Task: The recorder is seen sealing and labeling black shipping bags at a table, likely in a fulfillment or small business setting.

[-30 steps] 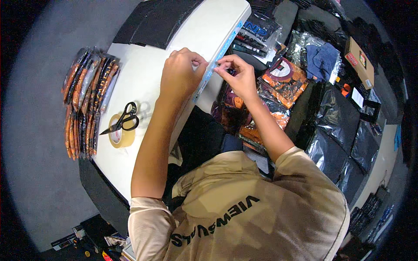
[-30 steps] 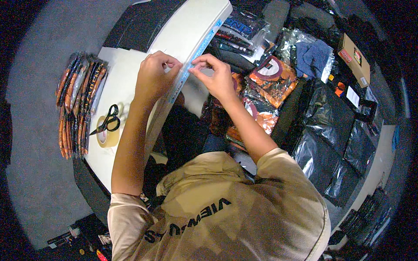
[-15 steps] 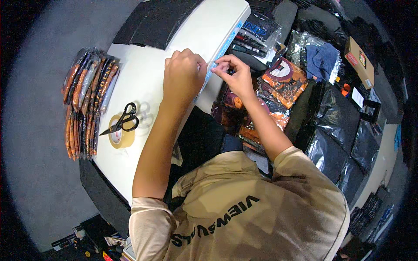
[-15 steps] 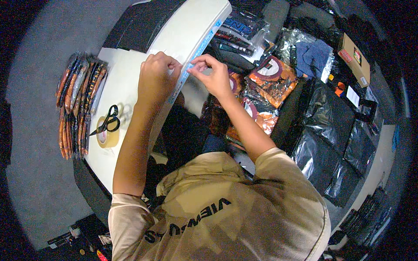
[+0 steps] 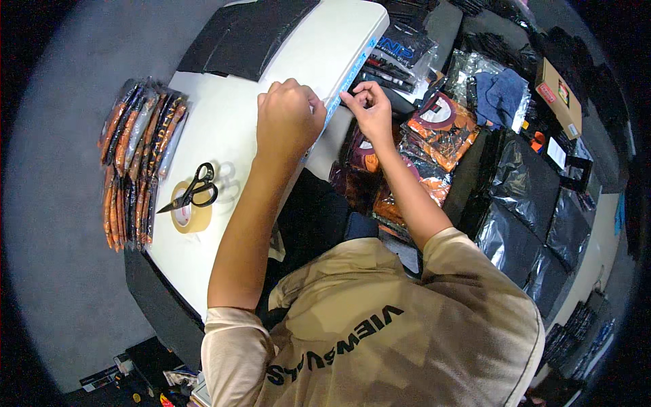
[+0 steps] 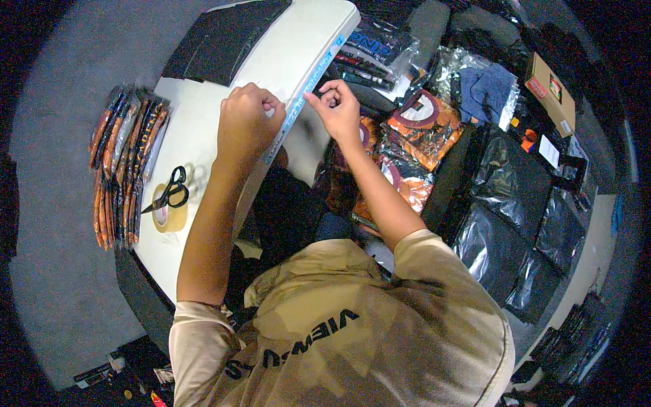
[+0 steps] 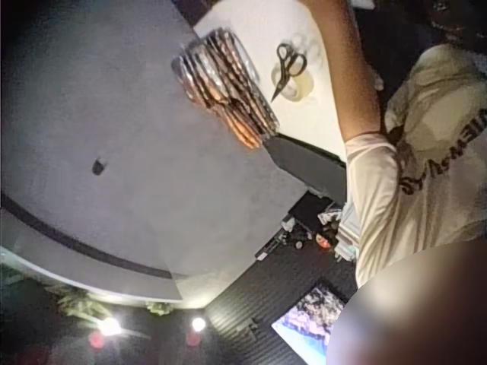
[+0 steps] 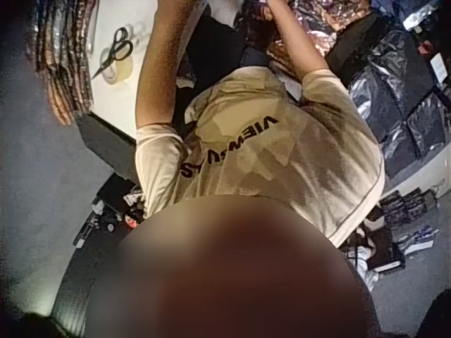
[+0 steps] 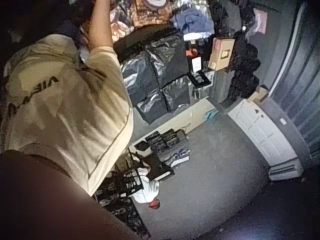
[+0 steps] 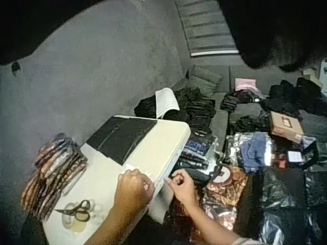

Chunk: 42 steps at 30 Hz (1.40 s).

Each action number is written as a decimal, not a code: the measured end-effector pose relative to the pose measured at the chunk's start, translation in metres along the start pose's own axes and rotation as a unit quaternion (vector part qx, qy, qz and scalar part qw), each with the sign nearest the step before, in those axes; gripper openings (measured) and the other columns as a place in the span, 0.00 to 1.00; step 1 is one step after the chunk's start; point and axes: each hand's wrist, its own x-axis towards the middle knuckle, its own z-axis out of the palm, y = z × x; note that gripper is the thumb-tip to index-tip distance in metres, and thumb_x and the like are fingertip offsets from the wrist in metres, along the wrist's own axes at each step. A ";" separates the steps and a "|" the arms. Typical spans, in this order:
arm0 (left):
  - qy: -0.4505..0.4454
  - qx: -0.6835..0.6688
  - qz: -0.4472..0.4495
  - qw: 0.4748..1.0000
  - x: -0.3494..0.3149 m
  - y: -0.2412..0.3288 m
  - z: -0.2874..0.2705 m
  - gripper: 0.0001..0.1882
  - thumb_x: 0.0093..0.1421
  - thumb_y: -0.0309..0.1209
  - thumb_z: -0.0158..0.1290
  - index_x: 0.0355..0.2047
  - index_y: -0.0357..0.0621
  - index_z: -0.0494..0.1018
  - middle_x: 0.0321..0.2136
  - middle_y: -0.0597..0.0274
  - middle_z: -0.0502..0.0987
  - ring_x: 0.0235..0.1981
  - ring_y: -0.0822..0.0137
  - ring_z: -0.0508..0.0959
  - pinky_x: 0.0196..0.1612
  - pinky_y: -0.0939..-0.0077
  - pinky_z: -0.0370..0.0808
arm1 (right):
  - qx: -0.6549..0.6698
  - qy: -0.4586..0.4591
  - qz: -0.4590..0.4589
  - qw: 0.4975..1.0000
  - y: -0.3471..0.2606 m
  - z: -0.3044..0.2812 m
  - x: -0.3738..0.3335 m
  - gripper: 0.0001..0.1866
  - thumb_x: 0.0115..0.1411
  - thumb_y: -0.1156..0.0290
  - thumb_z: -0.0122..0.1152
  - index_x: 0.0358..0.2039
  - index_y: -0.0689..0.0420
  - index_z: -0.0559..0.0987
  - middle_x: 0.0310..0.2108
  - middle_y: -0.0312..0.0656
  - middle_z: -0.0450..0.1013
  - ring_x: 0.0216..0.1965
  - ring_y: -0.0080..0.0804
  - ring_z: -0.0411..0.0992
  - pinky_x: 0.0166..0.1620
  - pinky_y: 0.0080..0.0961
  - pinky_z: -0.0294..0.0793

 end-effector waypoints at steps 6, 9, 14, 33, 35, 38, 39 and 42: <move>-0.019 0.066 -0.008 0.998 0.008 0.009 -0.002 0.12 0.55 0.38 0.69 0.26 0.42 0.85 0.31 0.51 0.82 0.40 0.50 0.82 0.45 0.52 0.75 | 0.057 -0.011 -0.012 0.998 0.007 0.012 -0.014 0.17 0.61 0.68 0.79 0.40 0.58 0.77 0.26 0.27 0.71 0.29 0.13 0.66 0.36 0.15 0.66; -0.024 0.110 0.004 0.994 0.012 0.013 -0.002 0.14 0.55 0.41 0.69 0.27 0.41 0.86 0.32 0.50 0.82 0.41 0.50 0.82 0.45 0.51 0.75 | 0.065 -0.033 -0.038 0.997 0.007 0.018 -0.018 0.16 0.62 0.68 0.77 0.42 0.58 0.76 0.28 0.28 0.72 0.31 0.14 0.67 0.37 0.17 0.68; -0.020 0.135 0.003 0.991 0.014 0.011 0.002 0.15 0.56 0.41 0.68 0.27 0.41 0.86 0.32 0.50 0.82 0.40 0.50 0.82 0.45 0.50 0.75 | 0.056 -0.017 0.021 0.998 -0.003 0.023 -0.010 0.15 0.66 0.65 0.75 0.39 0.59 0.76 0.27 0.27 0.70 0.29 0.13 0.66 0.35 0.16 0.68; 0.094 -0.102 -0.119 0.983 -0.152 -0.015 -0.148 0.05 0.62 0.19 0.64 0.39 0.34 0.84 0.30 0.57 0.81 0.31 0.66 0.79 0.39 0.73 0.75 | 0.015 -0.118 0.036 0.992 0.029 -0.037 -0.050 0.09 0.68 0.68 0.71 0.37 0.57 0.78 0.31 0.25 0.67 0.34 0.15 0.64 0.40 0.17 0.65; 0.103 -0.133 -0.242 0.956 -0.210 -0.031 -0.164 0.04 0.66 0.21 0.65 0.38 0.32 0.83 0.33 0.62 0.81 0.35 0.74 0.78 0.40 0.79 0.74 | -0.013 -0.121 0.028 0.992 0.032 -0.035 -0.056 0.10 0.69 0.67 0.70 0.36 0.58 0.78 0.30 0.27 0.68 0.34 0.16 0.65 0.39 0.18 0.66; 0.174 -0.225 -0.359 0.889 -0.288 -0.047 -0.174 0.03 0.66 0.21 0.64 0.37 0.33 0.83 0.30 0.63 0.80 0.30 0.77 0.77 0.35 0.80 0.74 | -0.020 -0.137 0.030 0.990 0.009 -0.033 -0.066 0.12 0.69 0.67 0.71 0.32 0.59 0.78 0.28 0.25 0.68 0.32 0.15 0.64 0.37 0.18 0.65; 0.210 -0.228 -0.376 0.874 -0.304 -0.048 -0.175 0.06 0.68 0.23 0.64 0.33 0.34 0.81 0.25 0.65 0.78 0.24 0.79 0.75 0.29 0.81 0.71 | -0.003 -0.142 0.045 0.989 -0.004 -0.029 -0.071 0.12 0.68 0.69 0.71 0.31 0.58 0.77 0.27 0.25 0.67 0.31 0.14 0.63 0.36 0.17 0.64; 0.247 -0.208 -0.402 0.857 -0.350 -0.055 -0.185 0.12 0.69 0.25 0.63 0.27 0.36 0.78 0.21 0.67 0.76 0.23 0.79 0.74 0.28 0.81 0.69 | -0.010 -0.184 -0.051 0.982 -0.055 0.003 -0.088 0.10 0.68 0.73 0.70 0.31 0.58 0.77 0.27 0.26 0.68 0.31 0.14 0.64 0.36 0.17 0.65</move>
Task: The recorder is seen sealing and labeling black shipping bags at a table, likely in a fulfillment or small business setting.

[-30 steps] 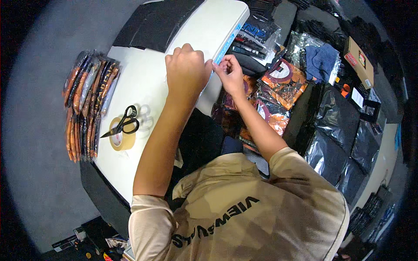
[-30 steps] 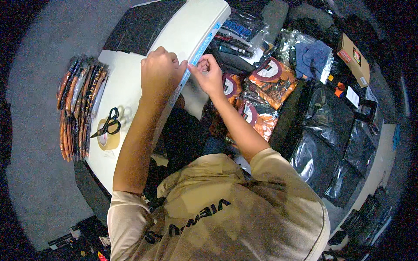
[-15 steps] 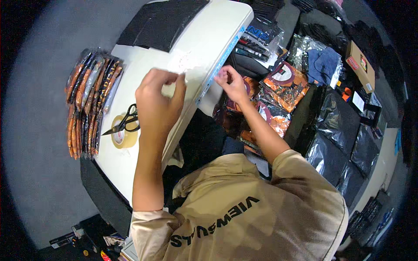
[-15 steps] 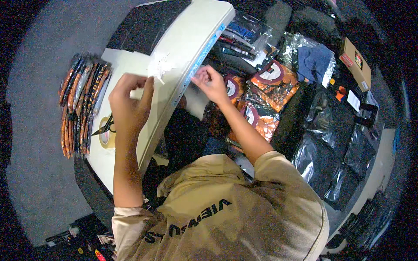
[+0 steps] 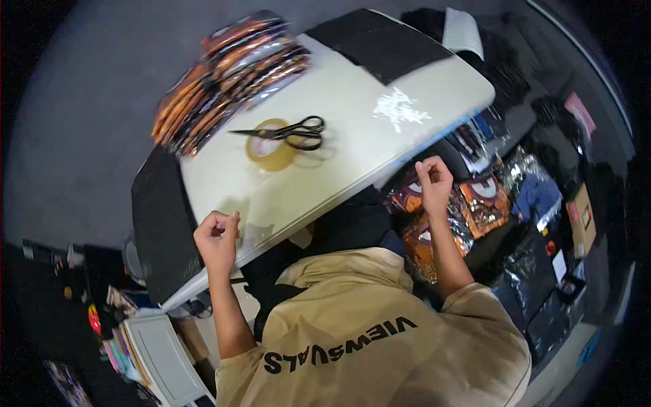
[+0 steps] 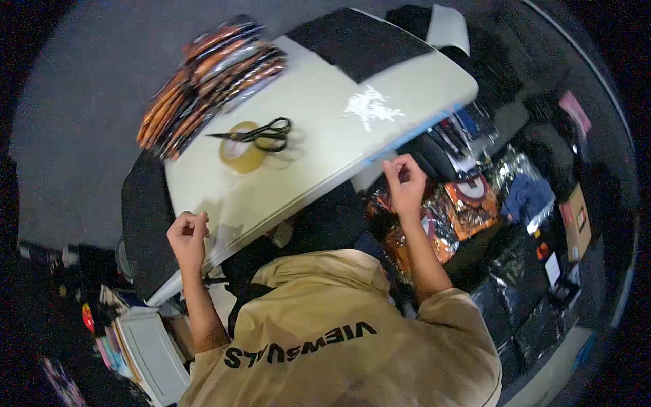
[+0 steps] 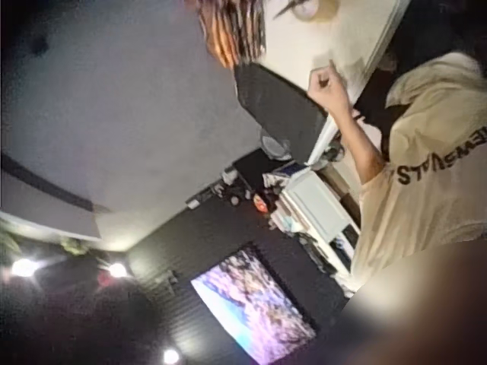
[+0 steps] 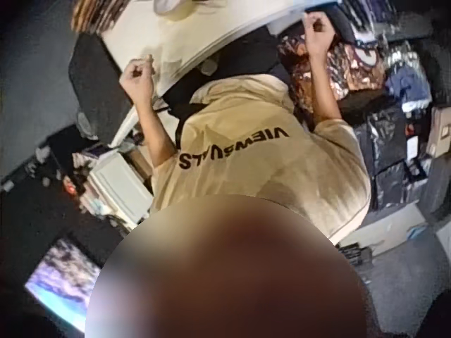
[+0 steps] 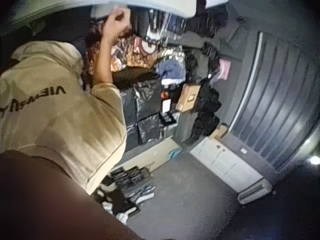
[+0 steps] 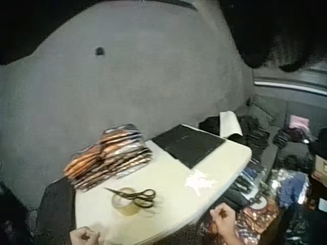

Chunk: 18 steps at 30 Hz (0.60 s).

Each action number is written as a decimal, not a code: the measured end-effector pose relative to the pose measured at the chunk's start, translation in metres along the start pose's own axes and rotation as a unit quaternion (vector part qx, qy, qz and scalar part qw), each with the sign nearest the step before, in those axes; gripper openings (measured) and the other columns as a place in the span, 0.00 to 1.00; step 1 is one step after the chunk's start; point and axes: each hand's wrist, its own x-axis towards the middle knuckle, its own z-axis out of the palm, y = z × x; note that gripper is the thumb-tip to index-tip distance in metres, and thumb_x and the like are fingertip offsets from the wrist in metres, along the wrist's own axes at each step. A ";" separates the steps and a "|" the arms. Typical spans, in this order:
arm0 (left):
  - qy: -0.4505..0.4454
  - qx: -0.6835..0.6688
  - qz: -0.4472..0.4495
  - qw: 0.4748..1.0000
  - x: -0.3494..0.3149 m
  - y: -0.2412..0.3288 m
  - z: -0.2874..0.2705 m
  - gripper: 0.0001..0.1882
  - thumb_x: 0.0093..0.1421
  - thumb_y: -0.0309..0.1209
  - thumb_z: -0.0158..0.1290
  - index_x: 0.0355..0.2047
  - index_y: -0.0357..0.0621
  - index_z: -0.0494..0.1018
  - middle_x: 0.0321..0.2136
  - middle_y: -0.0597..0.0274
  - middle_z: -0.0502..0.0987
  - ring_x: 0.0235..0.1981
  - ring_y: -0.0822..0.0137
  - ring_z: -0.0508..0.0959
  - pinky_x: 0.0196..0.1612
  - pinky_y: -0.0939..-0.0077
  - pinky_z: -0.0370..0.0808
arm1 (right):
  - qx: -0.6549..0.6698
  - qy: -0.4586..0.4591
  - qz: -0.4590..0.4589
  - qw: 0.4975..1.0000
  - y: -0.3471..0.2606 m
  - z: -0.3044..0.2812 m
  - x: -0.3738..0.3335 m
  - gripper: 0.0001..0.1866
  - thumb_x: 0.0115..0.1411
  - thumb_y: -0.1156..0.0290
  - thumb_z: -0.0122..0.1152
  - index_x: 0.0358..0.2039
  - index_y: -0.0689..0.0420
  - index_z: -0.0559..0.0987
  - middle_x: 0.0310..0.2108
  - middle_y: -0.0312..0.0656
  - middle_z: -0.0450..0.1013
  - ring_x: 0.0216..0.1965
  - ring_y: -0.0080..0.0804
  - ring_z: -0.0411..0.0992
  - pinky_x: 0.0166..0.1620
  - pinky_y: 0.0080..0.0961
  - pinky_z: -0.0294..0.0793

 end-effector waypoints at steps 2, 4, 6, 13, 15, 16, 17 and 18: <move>0.026 -0.023 -0.023 0.999 -0.003 -0.014 -0.016 0.17 0.72 0.29 0.61 0.24 0.38 0.75 0.20 0.68 0.75 0.22 0.79 0.73 0.26 0.81 0.68 | -0.005 -0.064 -0.032 0.997 -0.036 0.033 -0.002 0.10 0.66 0.75 0.71 0.30 0.60 0.78 0.26 0.30 0.71 0.31 0.16 0.67 0.37 0.19 0.69; 0.037 -0.035 -0.027 0.998 0.001 -0.025 -0.023 0.17 0.73 0.31 0.58 0.25 0.37 0.77 0.19 0.69 0.74 0.21 0.80 0.72 0.27 0.81 0.68 | 0.003 -0.160 -0.117 0.980 -0.069 0.071 -0.003 0.09 0.64 0.77 0.70 0.30 0.59 0.76 0.27 0.31 0.71 0.31 0.18 0.68 0.35 0.20 0.67; 0.038 -0.029 -0.035 0.998 0.013 -0.037 -0.023 0.16 0.73 0.32 0.59 0.27 0.36 0.79 0.20 0.70 0.75 0.22 0.80 0.72 0.28 0.81 0.68 | -0.002 -0.249 -0.149 0.957 -0.098 0.108 -0.007 0.08 0.61 0.77 0.71 0.30 0.61 0.77 0.28 0.35 0.73 0.31 0.23 0.71 0.36 0.23 0.70; -0.005 0.041 0.068 0.997 0.070 -0.021 0.011 0.07 0.66 0.30 0.64 0.37 0.38 0.82 0.23 0.67 0.76 0.25 0.73 0.74 0.33 0.76 0.74 | -0.124 -0.376 -0.097 0.913 -0.101 0.213 -0.020 0.12 0.59 0.66 0.75 0.39 0.59 0.84 0.30 0.41 0.77 0.30 0.32 0.76 0.38 0.29 0.77; -0.038 0.125 0.210 0.969 0.083 -0.013 0.013 0.11 0.59 0.29 0.67 0.42 0.43 0.82 0.33 0.56 0.78 0.36 0.59 0.80 0.41 0.65 0.77 | -0.174 -0.364 -0.112 0.908 -0.099 0.223 -0.021 0.14 0.58 0.66 0.76 0.41 0.59 0.85 0.31 0.41 0.77 0.30 0.31 0.76 0.38 0.30 0.77; -0.037 0.123 0.209 0.969 0.088 -0.012 0.015 0.11 0.59 0.29 0.67 0.42 0.43 0.82 0.33 0.56 0.78 0.36 0.59 0.80 0.41 0.65 0.77 | -0.192 -0.362 -0.130 0.903 -0.096 0.227 -0.020 0.15 0.58 0.64 0.75 0.41 0.58 0.85 0.31 0.42 0.77 0.31 0.34 0.76 0.38 0.32 0.77; -0.045 0.161 0.251 0.954 0.092 -0.011 0.016 0.14 0.56 0.30 0.68 0.42 0.44 0.81 0.36 0.54 0.76 0.41 0.55 0.78 0.46 0.62 0.76 | -0.210 -0.359 -0.148 0.897 -0.094 0.228 -0.020 0.16 0.57 0.62 0.75 0.41 0.58 0.85 0.31 0.42 0.77 0.32 0.37 0.77 0.39 0.34 0.77; -0.054 0.196 0.292 0.934 0.094 -0.010 0.018 0.17 0.54 0.32 0.70 0.42 0.44 0.80 0.40 0.52 0.75 0.46 0.50 0.76 0.50 0.59 0.75 | -0.212 -0.357 -0.148 0.897 -0.094 0.228 -0.021 0.16 0.57 0.62 0.75 0.41 0.58 0.85 0.31 0.42 0.77 0.32 0.37 0.77 0.39 0.34 0.77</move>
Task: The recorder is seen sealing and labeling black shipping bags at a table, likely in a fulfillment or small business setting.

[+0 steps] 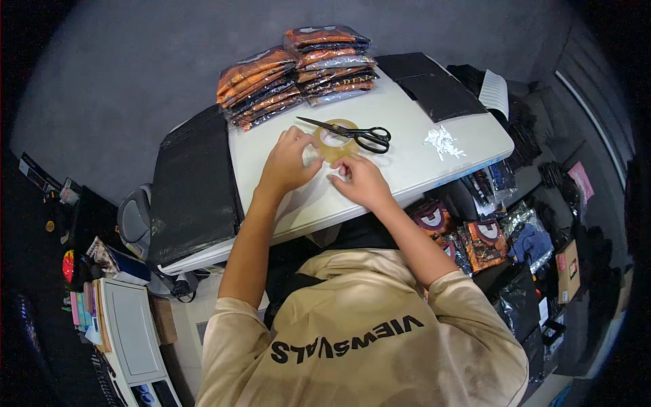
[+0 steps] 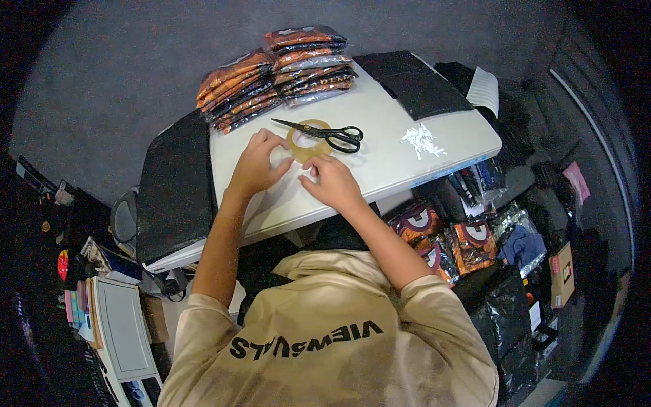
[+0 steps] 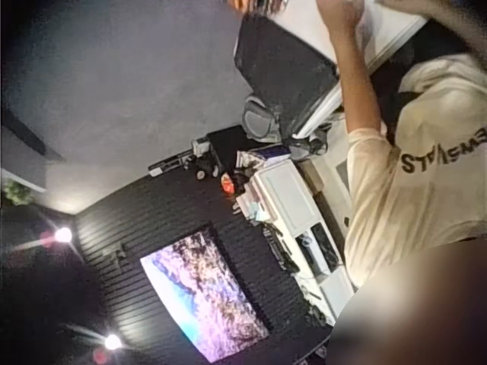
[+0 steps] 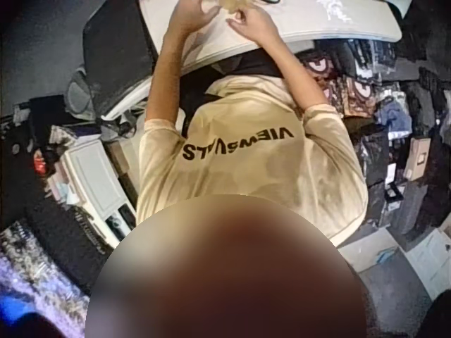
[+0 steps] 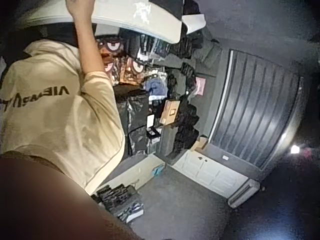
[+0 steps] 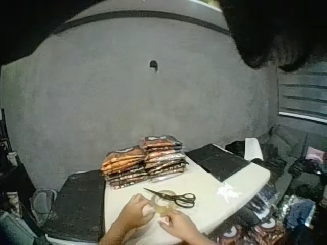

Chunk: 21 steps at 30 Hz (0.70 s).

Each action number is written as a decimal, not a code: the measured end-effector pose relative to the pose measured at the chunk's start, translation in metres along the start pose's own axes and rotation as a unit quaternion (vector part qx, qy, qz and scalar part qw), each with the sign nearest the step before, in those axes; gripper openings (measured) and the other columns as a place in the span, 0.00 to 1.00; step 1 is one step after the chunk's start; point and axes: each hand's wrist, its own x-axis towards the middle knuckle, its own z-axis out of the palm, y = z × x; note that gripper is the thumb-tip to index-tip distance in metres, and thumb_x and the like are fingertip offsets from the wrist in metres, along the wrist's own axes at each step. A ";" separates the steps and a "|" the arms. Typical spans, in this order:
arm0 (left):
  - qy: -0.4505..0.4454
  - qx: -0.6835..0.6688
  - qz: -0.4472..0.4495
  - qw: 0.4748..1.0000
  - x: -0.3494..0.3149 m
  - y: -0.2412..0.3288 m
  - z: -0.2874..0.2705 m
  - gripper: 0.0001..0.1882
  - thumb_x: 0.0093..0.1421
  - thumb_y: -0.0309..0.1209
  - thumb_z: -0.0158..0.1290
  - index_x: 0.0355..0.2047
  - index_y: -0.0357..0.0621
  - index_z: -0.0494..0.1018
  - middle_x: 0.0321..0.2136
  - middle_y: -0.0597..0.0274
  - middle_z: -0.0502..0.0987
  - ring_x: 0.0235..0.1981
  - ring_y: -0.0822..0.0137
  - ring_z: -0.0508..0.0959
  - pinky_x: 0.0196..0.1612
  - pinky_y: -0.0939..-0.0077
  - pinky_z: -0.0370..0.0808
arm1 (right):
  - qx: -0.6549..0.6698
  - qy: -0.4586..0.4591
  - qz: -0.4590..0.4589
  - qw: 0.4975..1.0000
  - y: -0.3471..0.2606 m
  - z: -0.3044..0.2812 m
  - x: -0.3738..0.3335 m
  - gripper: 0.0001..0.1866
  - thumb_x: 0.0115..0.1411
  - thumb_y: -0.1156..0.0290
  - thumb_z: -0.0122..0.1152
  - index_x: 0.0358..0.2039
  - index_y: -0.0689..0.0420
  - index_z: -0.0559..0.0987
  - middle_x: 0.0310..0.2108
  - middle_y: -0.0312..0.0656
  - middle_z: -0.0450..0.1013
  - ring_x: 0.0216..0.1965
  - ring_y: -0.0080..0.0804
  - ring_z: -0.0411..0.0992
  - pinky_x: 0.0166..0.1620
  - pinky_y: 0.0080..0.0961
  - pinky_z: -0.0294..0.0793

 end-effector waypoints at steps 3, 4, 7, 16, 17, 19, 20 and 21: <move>-0.063 0.027 -0.021 0.997 0.001 0.000 -0.001 0.17 0.52 0.34 0.71 0.38 0.45 0.78 0.43 0.51 0.74 0.49 0.48 0.74 0.52 0.55 0.74 | -0.014 0.010 -0.005 1.000 -0.002 0.000 -0.003 0.15 0.57 0.62 0.75 0.40 0.58 0.84 0.31 0.42 0.76 0.32 0.40 0.76 0.39 0.37 0.77; -0.062 0.028 -0.019 0.997 0.002 -0.001 -0.001 0.17 0.52 0.34 0.71 0.38 0.45 0.78 0.43 0.51 0.74 0.49 0.48 0.74 0.52 0.55 0.74 | -0.012 0.012 -0.007 1.000 -0.004 0.000 -0.004 0.15 0.57 0.62 0.74 0.39 0.58 0.83 0.31 0.43 0.76 0.33 0.41 0.77 0.39 0.38 0.77; -0.074 0.053 -0.008 0.996 0.003 -0.001 -0.001 0.17 0.50 0.35 0.72 0.35 0.44 0.77 0.42 0.51 0.74 0.48 0.47 0.74 0.51 0.55 0.75 | -0.013 0.014 -0.010 1.000 -0.005 -0.002 -0.006 0.15 0.58 0.62 0.74 0.38 0.58 0.82 0.31 0.43 0.76 0.35 0.43 0.77 0.40 0.38 0.77; -0.104 -0.020 -0.009 0.994 -0.007 -0.008 0.002 0.07 0.54 0.28 0.69 0.33 0.49 0.84 0.54 0.52 0.74 0.57 0.48 0.71 0.63 0.55 0.70 | 0.010 0.020 0.008 1.000 -0.005 -0.001 -0.005 0.19 0.57 0.64 0.75 0.44 0.59 0.80 0.34 0.44 0.76 0.35 0.41 0.78 0.41 0.36 0.79; -0.103 -0.042 -0.031 0.993 -0.008 -0.009 0.001 0.07 0.53 0.26 0.68 0.33 0.49 0.84 0.55 0.53 0.74 0.59 0.48 0.70 0.65 0.55 0.68 | 0.026 0.031 0.007 0.999 -0.004 -0.001 -0.004 0.21 0.56 0.65 0.76 0.46 0.60 0.79 0.34 0.45 0.77 0.35 0.39 0.78 0.42 0.35 0.79; -0.104 -0.061 -0.054 0.991 -0.012 -0.012 -0.001 0.08 0.53 0.25 0.67 0.34 0.50 0.85 0.56 0.53 0.74 0.61 0.48 0.70 0.67 0.54 0.67 | 0.064 0.014 0.023 0.998 -0.001 -0.002 0.001 0.23 0.57 0.67 0.77 0.50 0.60 0.79 0.37 0.45 0.78 0.36 0.36 0.78 0.43 0.32 0.79; -0.095 -0.074 -0.047 0.992 -0.013 -0.014 -0.001 0.08 0.52 0.24 0.67 0.34 0.49 0.85 0.56 0.54 0.74 0.61 0.49 0.70 0.67 0.55 0.66 | 0.099 -0.004 0.037 0.994 0.000 -0.002 0.003 0.25 0.57 0.69 0.78 0.53 0.60 0.79 0.40 0.44 0.79 0.38 0.33 0.79 0.45 0.30 0.80; -0.084 -0.087 -0.040 0.992 -0.013 -0.017 -0.001 0.09 0.51 0.23 0.66 0.33 0.48 0.84 0.57 0.54 0.74 0.62 0.49 0.69 0.68 0.56 0.65 | 0.100 -0.003 0.037 0.994 0.002 -0.001 0.006 0.25 0.57 0.69 0.78 0.53 0.60 0.79 0.40 0.44 0.79 0.38 0.33 0.79 0.45 0.30 0.80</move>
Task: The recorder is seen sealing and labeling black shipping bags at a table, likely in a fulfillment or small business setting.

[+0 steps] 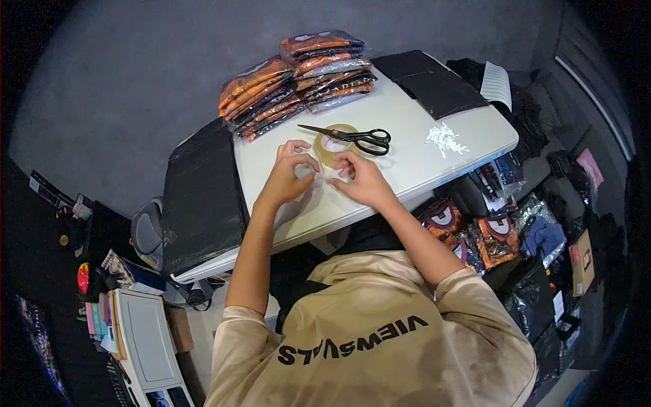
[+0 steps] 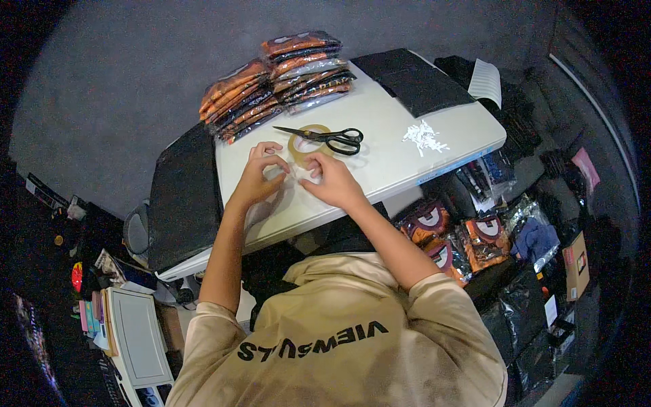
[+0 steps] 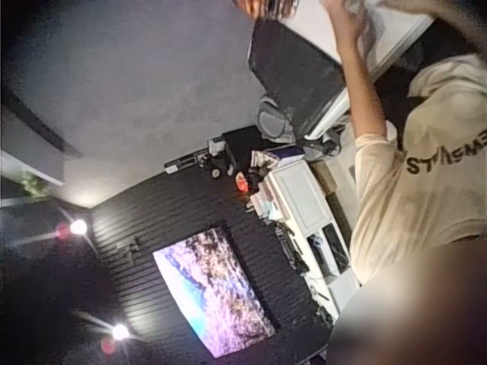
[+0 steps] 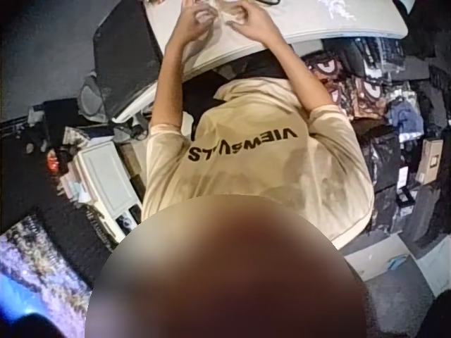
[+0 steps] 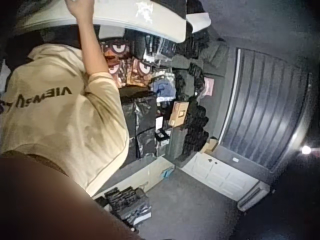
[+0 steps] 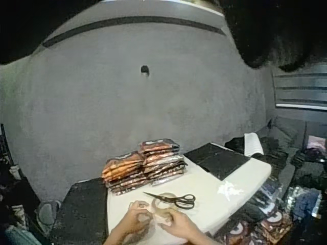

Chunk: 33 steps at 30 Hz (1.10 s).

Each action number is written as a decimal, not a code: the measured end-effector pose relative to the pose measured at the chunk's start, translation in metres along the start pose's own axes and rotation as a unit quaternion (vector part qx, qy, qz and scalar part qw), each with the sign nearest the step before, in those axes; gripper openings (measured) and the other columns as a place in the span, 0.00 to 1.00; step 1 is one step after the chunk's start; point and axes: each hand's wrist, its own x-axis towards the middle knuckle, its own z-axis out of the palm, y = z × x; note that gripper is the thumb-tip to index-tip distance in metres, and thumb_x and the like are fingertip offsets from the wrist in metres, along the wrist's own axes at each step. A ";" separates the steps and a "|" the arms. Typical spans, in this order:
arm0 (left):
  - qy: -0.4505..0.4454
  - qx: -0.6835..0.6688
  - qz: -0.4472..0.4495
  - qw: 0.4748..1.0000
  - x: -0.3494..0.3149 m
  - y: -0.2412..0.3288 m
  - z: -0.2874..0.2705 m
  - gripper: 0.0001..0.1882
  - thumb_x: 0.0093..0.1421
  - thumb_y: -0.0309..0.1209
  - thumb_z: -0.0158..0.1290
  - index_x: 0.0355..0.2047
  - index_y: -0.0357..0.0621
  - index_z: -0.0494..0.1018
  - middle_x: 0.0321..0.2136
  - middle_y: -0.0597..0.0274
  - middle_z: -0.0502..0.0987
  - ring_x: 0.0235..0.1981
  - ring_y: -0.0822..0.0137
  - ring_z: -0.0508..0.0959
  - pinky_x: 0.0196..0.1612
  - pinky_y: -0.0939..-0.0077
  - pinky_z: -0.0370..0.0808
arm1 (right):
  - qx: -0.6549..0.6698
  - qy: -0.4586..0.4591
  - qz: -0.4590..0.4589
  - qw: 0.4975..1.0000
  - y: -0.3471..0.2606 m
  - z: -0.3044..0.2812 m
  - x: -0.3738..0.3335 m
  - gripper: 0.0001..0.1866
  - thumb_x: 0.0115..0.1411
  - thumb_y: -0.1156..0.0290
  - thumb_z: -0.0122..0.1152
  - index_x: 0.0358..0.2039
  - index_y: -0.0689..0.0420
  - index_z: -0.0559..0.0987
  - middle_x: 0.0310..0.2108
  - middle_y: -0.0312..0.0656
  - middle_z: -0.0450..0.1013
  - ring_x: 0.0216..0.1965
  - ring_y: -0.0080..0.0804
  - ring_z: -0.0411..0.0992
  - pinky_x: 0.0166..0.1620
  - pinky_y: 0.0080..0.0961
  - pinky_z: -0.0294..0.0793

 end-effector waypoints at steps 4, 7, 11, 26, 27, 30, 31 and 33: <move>0.014 -0.045 -0.012 0.999 -0.007 -0.009 0.004 0.10 0.50 0.22 0.66 0.34 0.47 0.85 0.57 0.54 0.74 0.62 0.50 0.70 0.69 0.56 0.65 | 0.154 -0.045 0.001 0.987 0.013 0.019 0.012 0.33 0.60 0.65 0.77 0.63 0.60 0.77 0.52 0.49 0.82 0.50 0.34 0.83 0.53 0.31 0.82; 0.022 -0.067 -0.022 0.997 -0.008 -0.009 0.007 0.10 0.50 0.22 0.67 0.34 0.47 0.85 0.56 0.55 0.74 0.62 0.51 0.71 0.69 0.56 0.65 | 0.232 -0.057 -0.005 0.971 0.024 0.038 0.021 0.31 0.63 0.67 0.74 0.65 0.61 0.77 0.51 0.49 0.83 0.49 0.31 0.83 0.53 0.29 0.82; 0.020 -0.087 -0.016 0.996 -0.013 -0.012 0.008 0.10 0.52 0.24 0.67 0.36 0.49 0.86 0.55 0.55 0.74 0.62 0.50 0.71 0.68 0.58 0.67 | 0.220 -0.093 0.048 0.970 0.017 0.029 0.022 0.21 0.64 0.70 0.71 0.56 0.63 0.84 0.43 0.45 0.86 0.43 0.26 0.84 0.50 0.25 0.82; 0.035 -0.036 0.021 0.999 -0.009 -0.009 0.014 0.08 0.58 0.29 0.67 0.38 0.45 0.85 0.51 0.53 0.74 0.59 0.49 0.71 0.65 0.57 0.69 | 0.027 0.125 -0.025 0.992 -0.033 0.018 -0.009 0.15 0.58 0.65 0.80 0.39 0.62 0.90 0.36 0.47 0.87 0.37 0.32 0.85 0.44 0.27 0.82; 0.033 -0.029 0.030 0.999 -0.007 -0.009 0.015 0.08 0.58 0.29 0.67 0.38 0.45 0.85 0.51 0.53 0.74 0.59 0.49 0.71 0.65 0.57 0.69 | 0.027 0.123 -0.022 0.992 -0.034 0.018 -0.010 0.15 0.58 0.65 0.80 0.39 0.62 0.90 0.36 0.47 0.87 0.37 0.32 0.85 0.44 0.27 0.82; 0.035 -0.037 0.046 0.998 -0.005 -0.004 0.018 0.08 0.58 0.27 0.67 0.38 0.42 0.84 0.51 0.53 0.74 0.58 0.50 0.72 0.65 0.57 0.68 | 0.065 0.155 -0.011 0.986 -0.034 0.018 -0.011 0.14 0.58 0.65 0.79 0.39 0.62 0.90 0.34 0.47 0.87 0.36 0.32 0.85 0.44 0.27 0.82; 0.036 -0.037 0.046 0.998 -0.004 -0.003 0.018 0.08 0.58 0.27 0.67 0.38 0.42 0.84 0.51 0.53 0.74 0.58 0.50 0.72 0.65 0.57 0.68 | 0.076 0.181 -0.019 0.980 -0.033 0.018 -0.012 0.13 0.57 0.67 0.80 0.38 0.62 0.90 0.33 0.47 0.87 0.35 0.32 0.85 0.43 0.27 0.81; 0.040 -0.044 0.040 0.997 -0.004 0.000 0.020 0.08 0.59 0.27 0.68 0.39 0.41 0.84 0.51 0.54 0.74 0.57 0.50 0.72 0.64 0.57 0.68 | 0.086 0.206 -0.026 0.974 -0.030 0.020 -0.014 0.12 0.57 0.68 0.80 0.37 0.63 0.90 0.31 0.47 0.87 0.35 0.32 0.86 0.43 0.26 0.81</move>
